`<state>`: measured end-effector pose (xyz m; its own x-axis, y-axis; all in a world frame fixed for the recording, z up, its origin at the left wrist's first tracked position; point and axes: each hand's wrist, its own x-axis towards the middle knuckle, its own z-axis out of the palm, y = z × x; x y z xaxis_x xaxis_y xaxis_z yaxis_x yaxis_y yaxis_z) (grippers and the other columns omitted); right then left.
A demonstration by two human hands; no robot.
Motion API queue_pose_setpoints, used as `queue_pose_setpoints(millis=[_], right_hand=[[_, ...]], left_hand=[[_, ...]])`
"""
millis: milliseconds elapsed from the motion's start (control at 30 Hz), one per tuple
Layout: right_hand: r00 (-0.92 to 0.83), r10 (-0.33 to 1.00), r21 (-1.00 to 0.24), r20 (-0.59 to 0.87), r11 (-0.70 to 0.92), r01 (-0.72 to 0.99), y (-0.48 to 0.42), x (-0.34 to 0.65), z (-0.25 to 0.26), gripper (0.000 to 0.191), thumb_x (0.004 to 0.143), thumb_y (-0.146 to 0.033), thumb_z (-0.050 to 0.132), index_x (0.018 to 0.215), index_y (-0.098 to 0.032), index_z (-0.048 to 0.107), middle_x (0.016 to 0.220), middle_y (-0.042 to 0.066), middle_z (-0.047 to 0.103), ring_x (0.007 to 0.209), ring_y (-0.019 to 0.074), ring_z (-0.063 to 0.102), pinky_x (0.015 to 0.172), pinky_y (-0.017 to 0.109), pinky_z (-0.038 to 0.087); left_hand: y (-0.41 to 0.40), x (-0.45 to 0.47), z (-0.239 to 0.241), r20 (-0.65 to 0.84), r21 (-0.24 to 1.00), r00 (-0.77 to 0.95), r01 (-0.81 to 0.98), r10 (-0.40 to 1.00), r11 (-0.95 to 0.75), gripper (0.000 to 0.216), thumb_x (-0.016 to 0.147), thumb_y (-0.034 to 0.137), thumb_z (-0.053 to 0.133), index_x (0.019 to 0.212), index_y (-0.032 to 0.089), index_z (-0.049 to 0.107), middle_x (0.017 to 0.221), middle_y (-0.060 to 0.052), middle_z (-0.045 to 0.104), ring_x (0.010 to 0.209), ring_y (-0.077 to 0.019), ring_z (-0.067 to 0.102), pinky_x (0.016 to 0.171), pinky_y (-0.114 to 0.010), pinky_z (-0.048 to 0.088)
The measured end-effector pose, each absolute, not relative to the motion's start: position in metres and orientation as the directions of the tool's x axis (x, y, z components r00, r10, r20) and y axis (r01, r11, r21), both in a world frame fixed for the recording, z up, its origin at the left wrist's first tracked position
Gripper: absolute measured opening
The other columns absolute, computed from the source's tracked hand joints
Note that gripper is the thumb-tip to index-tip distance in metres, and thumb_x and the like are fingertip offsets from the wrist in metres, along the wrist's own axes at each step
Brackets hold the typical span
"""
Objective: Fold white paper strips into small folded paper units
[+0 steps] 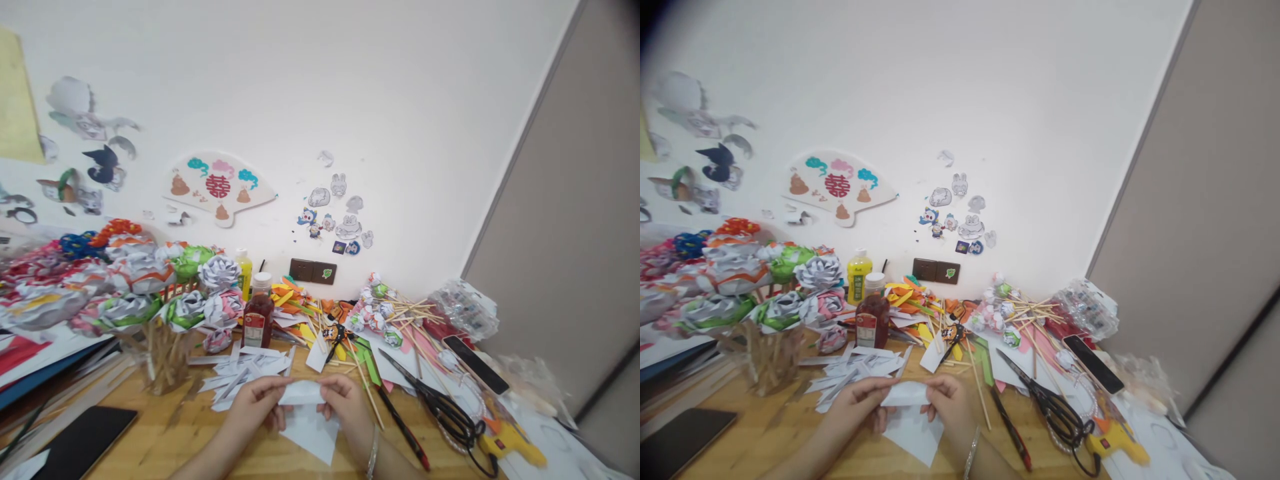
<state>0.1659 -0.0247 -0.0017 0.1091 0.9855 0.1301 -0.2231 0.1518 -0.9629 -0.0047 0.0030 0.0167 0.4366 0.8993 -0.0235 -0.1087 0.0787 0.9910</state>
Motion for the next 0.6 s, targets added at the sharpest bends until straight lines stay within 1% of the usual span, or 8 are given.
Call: queue_pose_setpoints(millis=[167,300,400,500,600], right_hand=[[0.111,0.987,-0.961,0.12,0.144,-0.235,-0.0237,0.1675,-0.0055,0.019,0.057,-0.026,0.064,0.068,-0.011,0.059,0.041,-0.001,0.057,0.031,0.0059,0.043,0.035,0.016,0.029],[0.111,0.985,-0.958,0.135,0.158,-0.238,-0.0251,0.1663,-0.0036,0.016,0.057,-0.024,0.064,0.066,-0.012,0.058,0.042,-0.001,0.057,0.032,0.0061,0.045,0.035,0.016,0.03],[0.081,0.985,-0.955,0.152,0.168,-0.244,-0.0263,0.1658,-0.0019,0.017,0.057,-0.026,0.064,0.066,-0.012,0.059,0.041,-0.002,0.056,0.033,0.0065,0.045,0.035,0.017,0.031],[0.058,0.984,-0.956,0.166,0.175,-0.236,-0.0266,0.1665,-0.0014,0.02,0.058,-0.028,0.064,0.069,-0.013,0.059,0.041,-0.003,0.055,0.033,0.0065,0.045,0.035,0.017,0.032],[0.068,0.983,-0.957,0.172,0.183,-0.226,-0.0269,0.168,-0.0015,0.019,0.057,-0.029,0.065,0.066,-0.013,0.06,0.043,-0.003,0.055,0.035,0.0068,0.046,0.036,0.017,0.033]], left_hand=[[0.003,-0.0043,0.0164,-0.007,0.987,0.433,-0.143,0.901,0.076,0.031,0.061,0.031,0.056,0.085,0.012,0.059,0.041,0.003,0.061,0.033,-0.0125,0.053,0.036,-0.02,0.038],[0.0035,-0.0041,0.0155,-0.011,0.985,0.424,-0.149,0.906,0.082,0.027,0.059,0.032,0.057,0.077,0.013,0.059,0.037,0.004,0.059,0.031,-0.0122,0.051,0.035,-0.02,0.037],[0.003,-0.0057,0.0168,-0.021,0.984,0.45,-0.148,0.893,0.097,0.023,0.06,0.033,0.057,0.072,0.013,0.058,0.036,0.003,0.058,0.032,-0.0121,0.052,0.036,-0.019,0.037],[0.0011,-0.0076,0.0187,-0.02,0.98,0.482,-0.166,0.876,0.114,0.023,0.063,0.032,0.056,0.075,0.013,0.057,0.04,0.002,0.06,0.036,-0.0116,0.053,0.04,-0.019,0.038],[-0.0019,-0.0079,0.0193,-0.018,0.972,0.529,-0.189,0.848,0.139,0.025,0.065,0.03,0.055,0.083,0.013,0.056,0.046,0.001,0.062,0.04,-0.0123,0.054,0.042,-0.021,0.04]])
